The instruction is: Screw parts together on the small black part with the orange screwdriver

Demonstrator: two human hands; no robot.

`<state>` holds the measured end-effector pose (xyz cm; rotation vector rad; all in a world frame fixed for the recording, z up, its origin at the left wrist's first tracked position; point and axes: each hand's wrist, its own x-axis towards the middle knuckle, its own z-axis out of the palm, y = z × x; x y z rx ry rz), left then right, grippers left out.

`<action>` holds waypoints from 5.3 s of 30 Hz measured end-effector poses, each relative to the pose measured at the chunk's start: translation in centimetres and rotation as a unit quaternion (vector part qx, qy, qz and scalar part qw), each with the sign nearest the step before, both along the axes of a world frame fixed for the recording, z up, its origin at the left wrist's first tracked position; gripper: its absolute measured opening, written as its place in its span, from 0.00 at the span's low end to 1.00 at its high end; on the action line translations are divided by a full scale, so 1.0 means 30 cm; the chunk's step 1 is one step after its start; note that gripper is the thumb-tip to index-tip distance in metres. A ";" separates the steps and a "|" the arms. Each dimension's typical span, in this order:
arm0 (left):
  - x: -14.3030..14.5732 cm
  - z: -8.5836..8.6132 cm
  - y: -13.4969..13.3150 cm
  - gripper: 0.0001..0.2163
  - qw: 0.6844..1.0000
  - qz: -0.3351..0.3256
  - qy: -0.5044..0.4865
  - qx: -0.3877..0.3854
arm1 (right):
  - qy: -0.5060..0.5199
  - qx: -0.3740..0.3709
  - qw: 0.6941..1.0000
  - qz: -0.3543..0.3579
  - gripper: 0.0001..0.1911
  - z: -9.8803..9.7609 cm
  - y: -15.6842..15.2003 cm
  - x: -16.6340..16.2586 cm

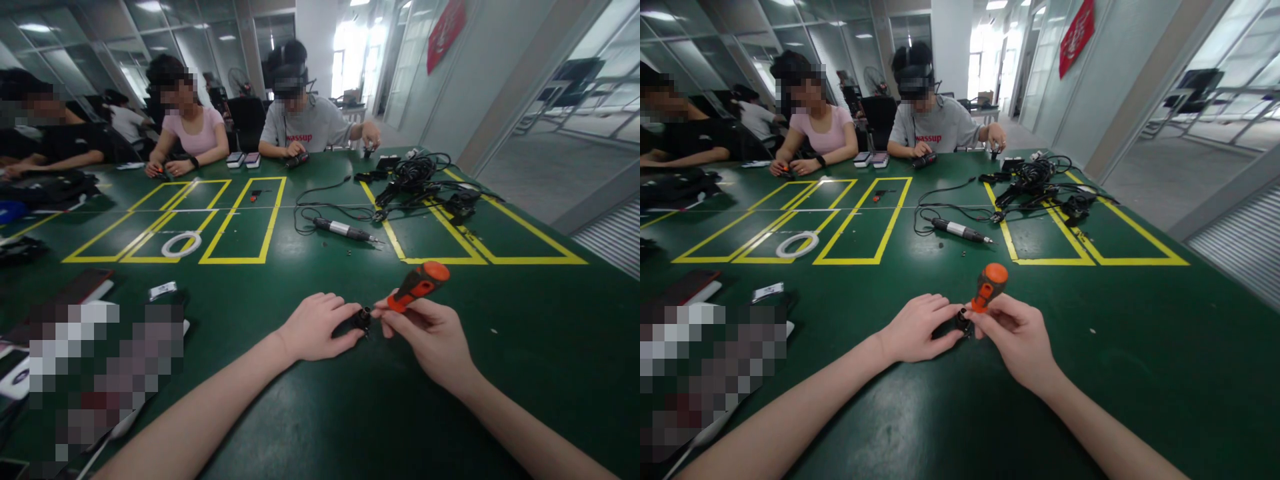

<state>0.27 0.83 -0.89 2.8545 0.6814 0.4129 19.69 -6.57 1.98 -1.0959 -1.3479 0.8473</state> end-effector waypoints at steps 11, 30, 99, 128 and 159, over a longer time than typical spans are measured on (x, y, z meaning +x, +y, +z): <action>0.000 0.006 -0.001 0.16 1.000 0.002 -0.001 -0.008 | 0.041 0.000 0.999 0.016 0.17 -0.007 -0.010 -0.018; 0.001 0.005 0.000 0.15 1.000 0.000 0.005 -0.006 | 0.034 -0.014 0.998 0.051 0.20 -0.001 -0.004 -0.014; 0.000 0.002 0.003 0.16 1.000 -0.003 -0.008 -0.007 | 0.064 0.002 0.998 -0.007 0.15 -0.015 -0.001 -0.021; -0.001 0.009 0.000 0.14 1.000 0.002 0.001 -0.013 | 0.088 -0.014 0.995 0.050 0.17 0.005 -0.008 -0.021; -0.001 0.001 0.000 0.15 1.000 -0.003 -0.008 -0.004 | 0.068 -0.004 0.998 0.019 0.17 0.005 -0.007 -0.021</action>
